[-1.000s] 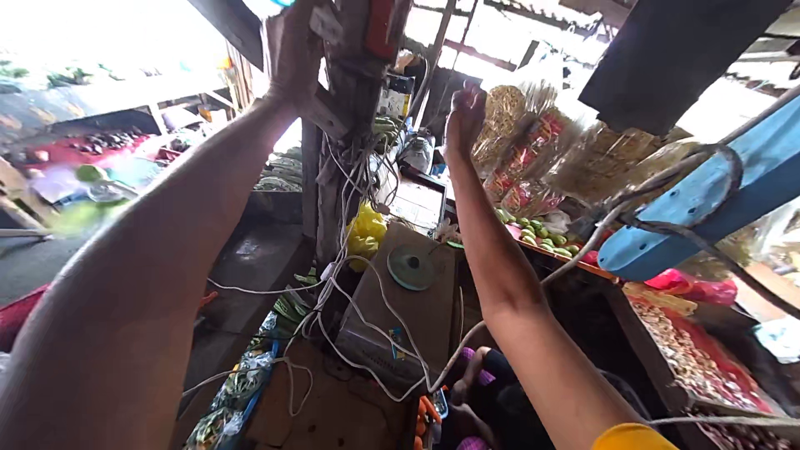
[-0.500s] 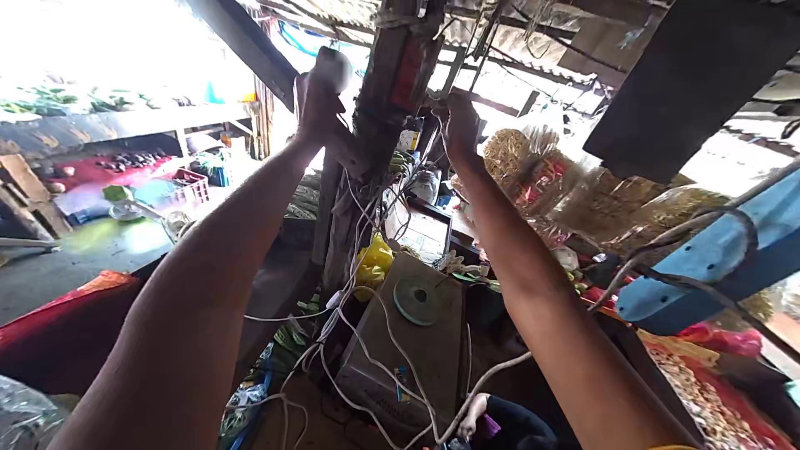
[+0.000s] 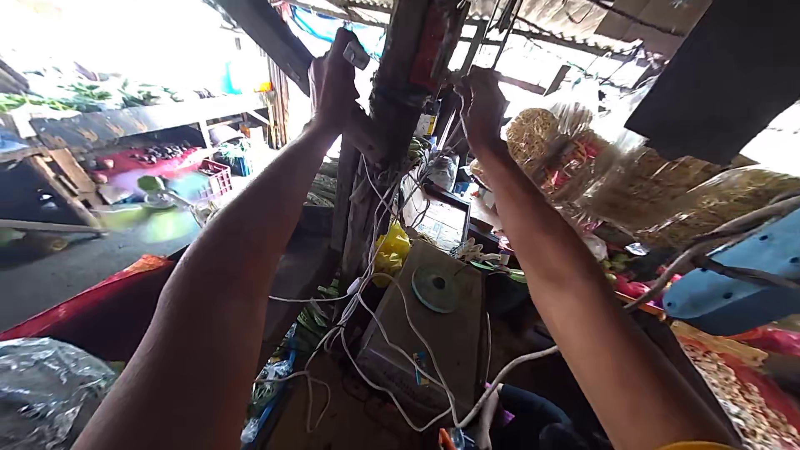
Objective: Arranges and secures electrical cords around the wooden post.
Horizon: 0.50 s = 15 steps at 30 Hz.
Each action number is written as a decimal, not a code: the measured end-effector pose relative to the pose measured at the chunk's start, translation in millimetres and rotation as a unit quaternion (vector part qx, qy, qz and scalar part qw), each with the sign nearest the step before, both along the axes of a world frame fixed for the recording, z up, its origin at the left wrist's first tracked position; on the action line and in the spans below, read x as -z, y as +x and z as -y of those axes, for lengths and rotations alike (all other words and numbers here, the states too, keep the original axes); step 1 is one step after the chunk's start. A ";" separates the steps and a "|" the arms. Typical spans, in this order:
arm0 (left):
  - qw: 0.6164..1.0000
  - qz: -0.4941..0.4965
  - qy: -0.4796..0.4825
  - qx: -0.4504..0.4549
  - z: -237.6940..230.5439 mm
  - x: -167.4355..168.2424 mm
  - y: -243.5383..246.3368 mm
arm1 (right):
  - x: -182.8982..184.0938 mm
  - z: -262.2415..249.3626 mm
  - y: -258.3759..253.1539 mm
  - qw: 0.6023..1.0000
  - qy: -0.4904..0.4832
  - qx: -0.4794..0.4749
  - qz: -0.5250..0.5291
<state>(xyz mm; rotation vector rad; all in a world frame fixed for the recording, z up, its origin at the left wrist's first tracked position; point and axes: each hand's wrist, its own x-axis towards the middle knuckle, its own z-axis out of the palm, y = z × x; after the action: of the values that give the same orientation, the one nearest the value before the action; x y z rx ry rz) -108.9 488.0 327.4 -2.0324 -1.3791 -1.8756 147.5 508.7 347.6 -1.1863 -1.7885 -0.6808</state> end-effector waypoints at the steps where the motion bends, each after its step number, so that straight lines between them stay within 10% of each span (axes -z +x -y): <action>1: 1.000 0.001 -0.006 -0.007 1.7 0.1 -0.2 | 1.5 1.3 -1.6 1.000 0.001 0.000 0.002; 15: 1.000 0.005 0.010 -0.003 0.9 -1.3 1.6 | -15.8 3.2 14.3 0.986 0.031 0.012 -0.162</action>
<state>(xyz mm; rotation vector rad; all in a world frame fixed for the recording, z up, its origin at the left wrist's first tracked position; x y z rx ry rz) -107.3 487.1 328.7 -2.0090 -1.3619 -1.8923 161.8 505.5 363.4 -1.2030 -1.4730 -0.5196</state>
